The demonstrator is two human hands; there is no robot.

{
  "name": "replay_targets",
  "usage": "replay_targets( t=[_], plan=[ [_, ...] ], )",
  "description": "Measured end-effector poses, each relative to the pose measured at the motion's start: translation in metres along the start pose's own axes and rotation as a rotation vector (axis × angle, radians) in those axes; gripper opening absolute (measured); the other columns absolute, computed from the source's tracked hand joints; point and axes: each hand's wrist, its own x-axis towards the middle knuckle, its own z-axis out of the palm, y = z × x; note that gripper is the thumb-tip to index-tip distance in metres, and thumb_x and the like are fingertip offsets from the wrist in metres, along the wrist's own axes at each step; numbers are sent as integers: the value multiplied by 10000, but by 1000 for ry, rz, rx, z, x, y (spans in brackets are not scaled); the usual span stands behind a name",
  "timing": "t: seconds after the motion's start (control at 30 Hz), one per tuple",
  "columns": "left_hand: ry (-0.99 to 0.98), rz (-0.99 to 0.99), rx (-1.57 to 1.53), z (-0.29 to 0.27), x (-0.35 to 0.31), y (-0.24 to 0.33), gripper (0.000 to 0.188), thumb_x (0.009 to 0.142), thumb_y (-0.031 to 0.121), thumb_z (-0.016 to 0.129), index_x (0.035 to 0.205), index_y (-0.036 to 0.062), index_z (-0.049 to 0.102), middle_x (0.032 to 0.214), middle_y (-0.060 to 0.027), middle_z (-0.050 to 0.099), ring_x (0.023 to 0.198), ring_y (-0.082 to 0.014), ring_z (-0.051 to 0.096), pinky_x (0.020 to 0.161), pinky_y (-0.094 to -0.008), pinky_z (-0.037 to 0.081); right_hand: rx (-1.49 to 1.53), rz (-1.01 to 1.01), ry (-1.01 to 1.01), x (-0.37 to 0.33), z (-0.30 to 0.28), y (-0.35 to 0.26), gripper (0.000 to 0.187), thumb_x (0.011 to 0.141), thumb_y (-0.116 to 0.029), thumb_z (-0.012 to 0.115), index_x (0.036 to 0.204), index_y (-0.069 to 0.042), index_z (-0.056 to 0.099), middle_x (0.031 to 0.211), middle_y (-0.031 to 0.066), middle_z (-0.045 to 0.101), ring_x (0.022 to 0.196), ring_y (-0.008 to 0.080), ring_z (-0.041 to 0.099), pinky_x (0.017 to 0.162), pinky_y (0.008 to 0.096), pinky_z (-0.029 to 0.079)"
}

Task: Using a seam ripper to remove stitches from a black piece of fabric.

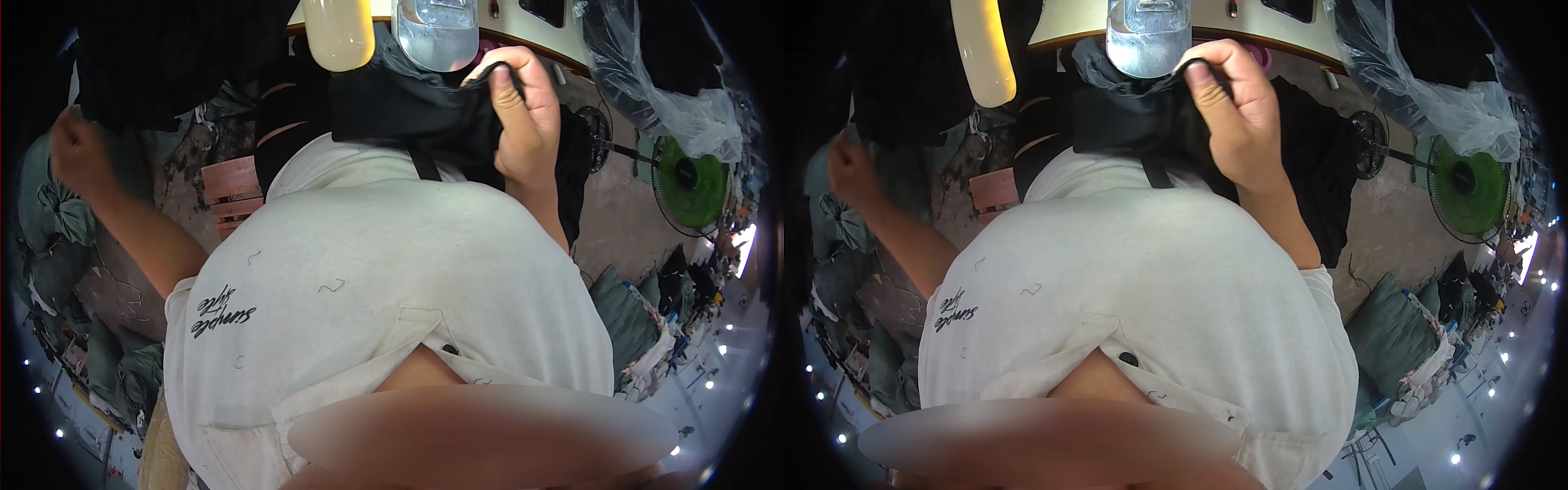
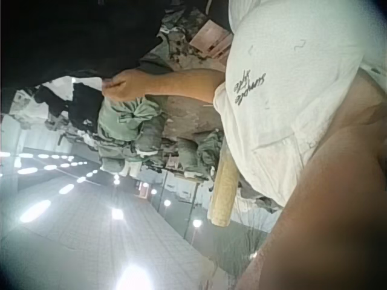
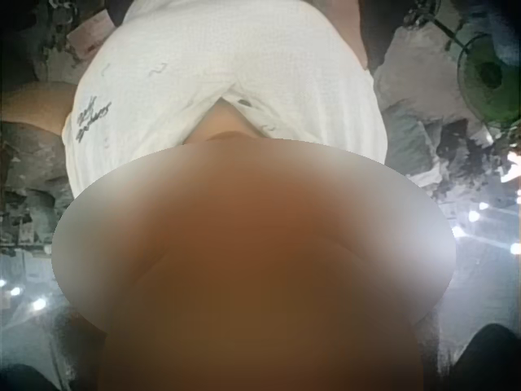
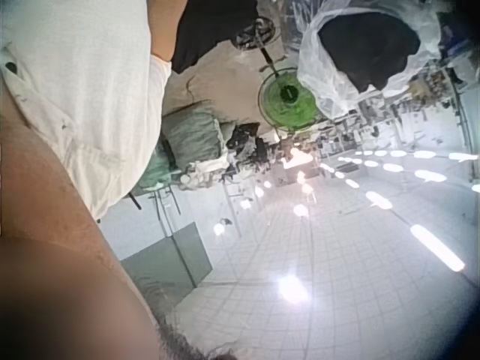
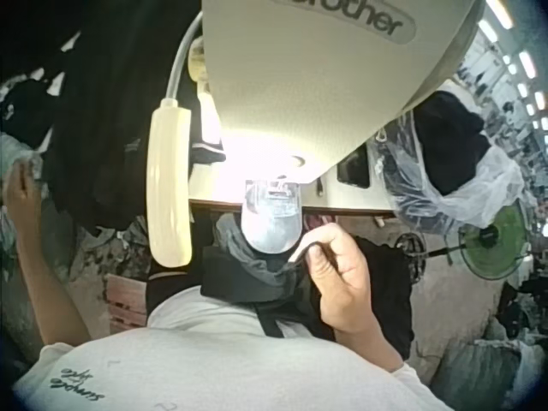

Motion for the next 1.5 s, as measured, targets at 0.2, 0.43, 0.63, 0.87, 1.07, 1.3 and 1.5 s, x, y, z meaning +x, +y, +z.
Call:
replay_targets(
  t=[0.2,0.43,0.63,0.87,1.07,1.3,1.5],
  plan=[
    [34,-257,121,-37,-5,-47,204,972,235,648,1061,111,784,883,-41,764,775,-178,719,662,-321,546,103,58,84,1,-6,-6,125,1056,-131,559,1082,-35,635,888,-66,552,786,9,420,731,161,327],
    [-659,-119,-1219,-68,-28,224,286,903,98,771,1187,108,742,790,33,645,595,-10,426,513,-198,325,50,42,-102,6,27,-3,103,1034,-115,604,1058,-21,638,856,-63,563,781,1,458,710,172,384],
    [-634,172,-1389,-83,-26,291,422,857,91,816,1256,76,682,657,56,491,547,-44,349,477,-231,288,146,240,-64,4,40,-15,119,994,-96,670,1032,6,717,847,-42,649,762,4,532,693,169,427],
    [-1103,-137,-1975,-92,-25,294,464,1093,154,423,1514,-25,345,702,19,481,658,-60,442,661,-219,388,233,180,118,-5,36,-9,212,982,-108,690,1145,18,740,909,3,723,805,21,608,742,168,485],
    [-1135,-159,-1754,-95,-28,300,449,1068,92,476,1506,9,423,683,32,470,639,-45,444,619,-214,393,291,226,93,-5,39,-8,211,992,-115,676,1142,19,741,934,18,734,834,31,627,768,172,500],
    [-1118,-180,-1701,-94,-30,302,431,1055,84,507,1479,14,475,664,44,451,604,-39,430,587,-218,389,247,207,137,-4,41,-8,212,992,-124,679,1137,14,746,902,4,729,806,20,613,743,170,492],
    [-1095,-217,-1716,-92,-31,302,412,1051,81,521,1457,11,503,659,50,432,605,-37,424,588,-217,390,163,212,102,-6,40,-5,211,988,-142,689,1125,3,757,816,-38,701,731,-5,560,670,159,441]
  ],
)
